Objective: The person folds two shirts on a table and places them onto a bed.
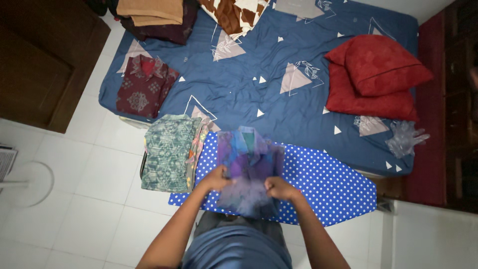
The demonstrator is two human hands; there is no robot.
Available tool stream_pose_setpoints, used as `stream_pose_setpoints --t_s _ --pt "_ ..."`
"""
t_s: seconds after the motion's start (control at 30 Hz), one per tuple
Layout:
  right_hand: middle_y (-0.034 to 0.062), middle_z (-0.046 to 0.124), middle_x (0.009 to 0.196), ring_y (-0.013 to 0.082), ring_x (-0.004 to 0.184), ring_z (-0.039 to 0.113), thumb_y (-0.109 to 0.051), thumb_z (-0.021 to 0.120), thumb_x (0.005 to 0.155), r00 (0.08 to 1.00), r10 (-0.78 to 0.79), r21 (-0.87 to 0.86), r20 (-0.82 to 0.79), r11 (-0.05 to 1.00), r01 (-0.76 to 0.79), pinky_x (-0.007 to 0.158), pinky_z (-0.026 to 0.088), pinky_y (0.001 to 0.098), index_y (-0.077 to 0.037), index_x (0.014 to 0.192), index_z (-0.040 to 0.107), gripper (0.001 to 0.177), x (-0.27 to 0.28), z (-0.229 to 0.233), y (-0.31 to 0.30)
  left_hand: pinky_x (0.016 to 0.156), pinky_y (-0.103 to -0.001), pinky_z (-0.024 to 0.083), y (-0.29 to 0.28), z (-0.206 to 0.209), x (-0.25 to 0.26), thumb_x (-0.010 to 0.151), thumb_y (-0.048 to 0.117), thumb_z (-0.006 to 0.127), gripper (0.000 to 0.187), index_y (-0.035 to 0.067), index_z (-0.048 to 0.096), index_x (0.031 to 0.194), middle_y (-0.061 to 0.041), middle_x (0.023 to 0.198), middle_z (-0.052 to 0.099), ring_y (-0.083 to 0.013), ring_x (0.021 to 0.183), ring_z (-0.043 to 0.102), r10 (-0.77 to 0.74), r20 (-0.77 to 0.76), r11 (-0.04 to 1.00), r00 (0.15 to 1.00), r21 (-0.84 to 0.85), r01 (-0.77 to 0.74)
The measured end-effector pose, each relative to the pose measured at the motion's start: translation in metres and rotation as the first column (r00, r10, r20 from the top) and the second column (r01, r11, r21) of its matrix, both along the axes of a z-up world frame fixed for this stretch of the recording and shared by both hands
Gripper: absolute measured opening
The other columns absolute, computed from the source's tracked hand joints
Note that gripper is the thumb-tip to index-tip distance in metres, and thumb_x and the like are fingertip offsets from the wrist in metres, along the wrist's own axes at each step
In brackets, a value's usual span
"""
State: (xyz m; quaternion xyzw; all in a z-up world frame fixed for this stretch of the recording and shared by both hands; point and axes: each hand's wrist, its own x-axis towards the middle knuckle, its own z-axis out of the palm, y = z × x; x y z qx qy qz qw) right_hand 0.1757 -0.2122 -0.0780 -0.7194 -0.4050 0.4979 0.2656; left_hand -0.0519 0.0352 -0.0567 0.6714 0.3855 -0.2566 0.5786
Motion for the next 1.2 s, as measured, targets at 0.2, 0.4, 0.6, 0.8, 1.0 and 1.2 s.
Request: stream_pose_setpoints --t_s 0.2,0.4,0.6,0.8,1.0,1.2 --pt "0.0095 0.071 0.078 0.0277 0.077 0.070 -0.013 0.068 0.075 0.954 0.243 0.118 0.177 0.957 -0.266 0.071 0.054 0.0416 -0.007 0.079 0.069 0.007 -0.003 -0.007 0.011 0.074 -0.034 0.053 0.009 -0.036 0.071 0.072 0.033 0.096 0.093 -0.002 0.046 0.142 -0.011 0.099 0.068 -0.0204 0.084 0.065 0.171 0.687 0.776 0.707 0.348 -0.526" --pt "0.0122 0.072 0.085 0.0275 0.080 0.071 -0.023 0.075 0.083 0.961 -0.189 0.156 0.202 0.975 0.159 0.073 0.056 0.0406 -0.005 0.096 0.067 0.023 0.002 0.003 0.035 0.068 -0.033 0.054 0.017 -0.061 0.108 0.076 0.022 0.085 0.073 0.005 0.055 0.139 -0.006 0.087 0.069 -0.0174 0.076 0.064 0.530 0.404 0.832 0.746 -0.076 -0.550" --pt "0.0130 0.071 0.094 0.0239 0.089 0.069 -0.026 0.082 0.082 0.894 -0.383 0.297 0.234 0.903 0.310 0.080 0.056 0.0358 -0.003 0.110 0.065 0.040 0.030 -0.006 0.057 0.089 -0.035 0.051 0.009 -0.057 0.112 0.076 0.016 0.095 0.067 0.003 0.059 0.131 -0.011 0.116 0.064 -0.0219 0.107 0.061 0.387 0.554 0.817 0.737 0.164 -0.552" --pt "0.0100 0.061 0.124 0.0198 0.108 0.064 -0.019 0.086 0.083 0.827 -0.562 0.291 -0.027 0.787 0.544 0.092 0.054 0.0349 0.000 0.141 0.044 0.074 0.038 -0.009 0.083 0.089 -0.032 0.054 0.004 -0.033 0.111 0.073 -0.003 0.069 0.068 0.007 0.053 0.139 -0.009 0.122 0.069 -0.0212 0.107 0.067 0.587 0.482 0.805 0.650 -0.262 -0.532" --pt "0.0055 0.058 0.126 0.0169 0.108 0.061 0.004 0.078 0.073 0.814 -0.252 0.372 -0.523 0.792 0.484 0.088 0.056 0.0351 -0.018 0.155 0.020 0.103 0.071 0.047 0.089 0.076 -0.029 0.052 0.000 0.044 0.104 0.065 -0.009 0.063 0.068 0.008 0.059 0.131 -0.004 0.109 0.063 -0.0152 0.095 0.062 0.415 0.684 0.910 0.600 -0.327 -0.255" --pt "0.0106 0.067 0.112 0.0283 0.109 0.066 0.003 0.076 0.076 0.985 -0.093 0.746 0.142 0.665 -0.045 0.098 0.051 0.0377 -0.004 0.099 0.066 0.026 0.098 0.102 0.104 0.071 -0.024 0.048 -0.016 0.137 0.111 0.061 -0.004 0.071 0.069 0.016 0.060 0.127 0.003 0.099 0.053 -0.0098 0.086 0.054 0.072 0.734 0.994 0.676 0.001 -0.107"
